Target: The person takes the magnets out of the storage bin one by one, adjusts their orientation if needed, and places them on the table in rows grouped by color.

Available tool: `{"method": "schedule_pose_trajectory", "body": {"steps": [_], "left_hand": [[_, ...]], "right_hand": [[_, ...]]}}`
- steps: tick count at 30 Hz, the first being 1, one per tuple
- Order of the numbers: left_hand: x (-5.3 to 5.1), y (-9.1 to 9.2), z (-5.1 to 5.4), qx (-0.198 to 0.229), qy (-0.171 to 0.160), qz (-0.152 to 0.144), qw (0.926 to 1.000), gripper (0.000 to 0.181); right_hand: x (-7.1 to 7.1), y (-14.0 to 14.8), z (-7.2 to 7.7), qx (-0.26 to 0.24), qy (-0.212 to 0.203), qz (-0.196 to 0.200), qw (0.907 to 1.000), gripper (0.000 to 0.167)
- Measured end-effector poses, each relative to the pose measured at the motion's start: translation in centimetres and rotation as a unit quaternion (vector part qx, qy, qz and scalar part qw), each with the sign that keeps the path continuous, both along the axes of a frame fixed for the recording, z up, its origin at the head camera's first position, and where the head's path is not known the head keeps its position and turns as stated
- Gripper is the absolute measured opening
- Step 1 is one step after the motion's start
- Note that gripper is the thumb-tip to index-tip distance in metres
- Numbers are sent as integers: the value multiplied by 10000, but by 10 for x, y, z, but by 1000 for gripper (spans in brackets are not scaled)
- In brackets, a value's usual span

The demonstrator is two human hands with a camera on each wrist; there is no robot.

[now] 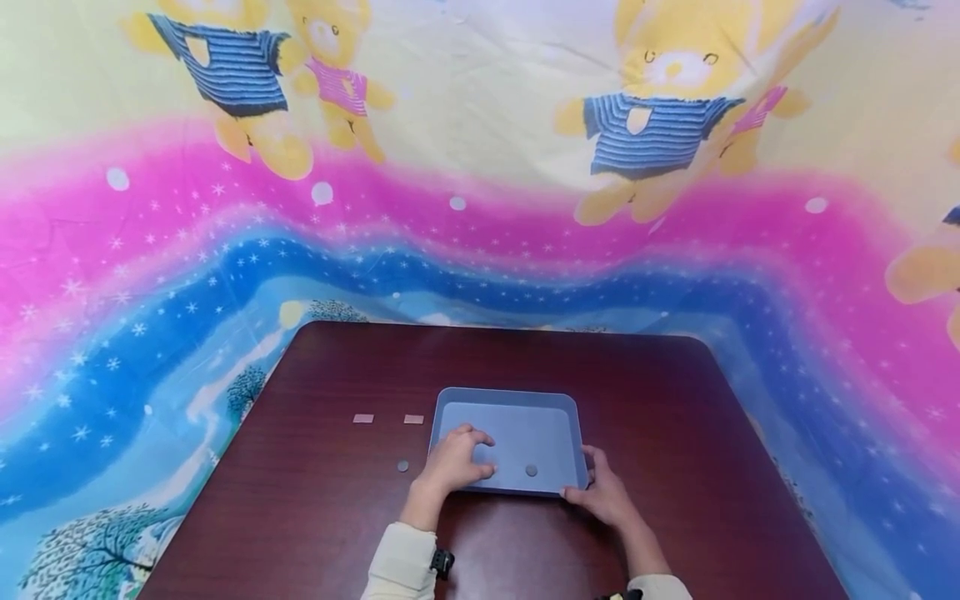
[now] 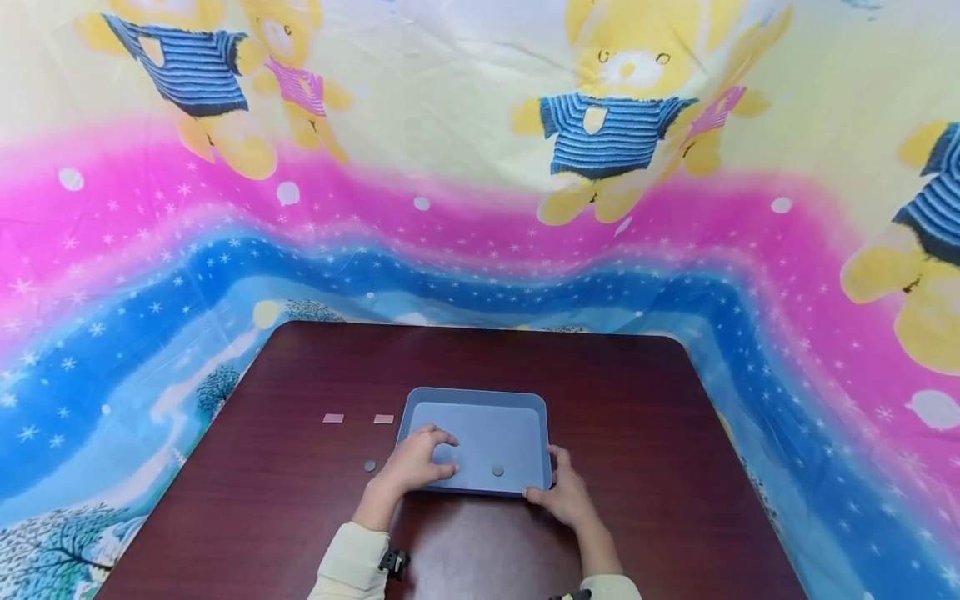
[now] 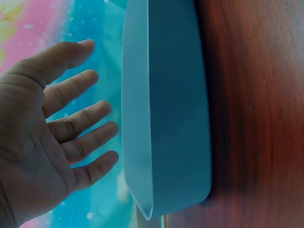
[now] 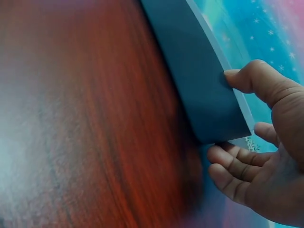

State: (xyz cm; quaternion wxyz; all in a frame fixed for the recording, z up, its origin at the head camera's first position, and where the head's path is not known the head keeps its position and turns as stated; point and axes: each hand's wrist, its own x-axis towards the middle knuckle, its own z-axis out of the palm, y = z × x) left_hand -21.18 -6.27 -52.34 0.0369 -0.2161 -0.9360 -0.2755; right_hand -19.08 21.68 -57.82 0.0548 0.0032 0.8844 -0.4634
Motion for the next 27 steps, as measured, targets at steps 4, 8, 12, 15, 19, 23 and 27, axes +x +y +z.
{"method": "schedule_pose_trajectory", "body": {"steps": [4, 8, 12, 15, 19, 23, 27], "left_hand": [[-1, 6, -4, 164, 13, -127, 9998, 34], [-3, 11, -10, 342, -93, -209, 9992, 35], [-5, 16, -16, 459, -226, -254, 9984, 36], [-7, 21, -20, 532, -251, -294, 9978, 37], [-9, 28, -27, 702, -259, -430, 9963, 37], [-12, 34, -34, 963, -300, -558, 9933, 36], [-16, 39, -42, 1240, -573, -589, 9889, 35]], "right_hand": [[1, -1, 3, 183, -17, 45, 9998, 79], [2, -2, 6, 331, -14, 19, 9995, 77], [4, -3, 7, 368, 19, 7, 9993, 77], [5, -3, 7, 390, 74, 3, 9992, 77], [6, -2, 7, 394, 123, -1, 9991, 77], [6, -2, 8, 318, 123, -31, 9994, 76], [7, -3, 7, 203, 81, -57, 9997, 76]]}}
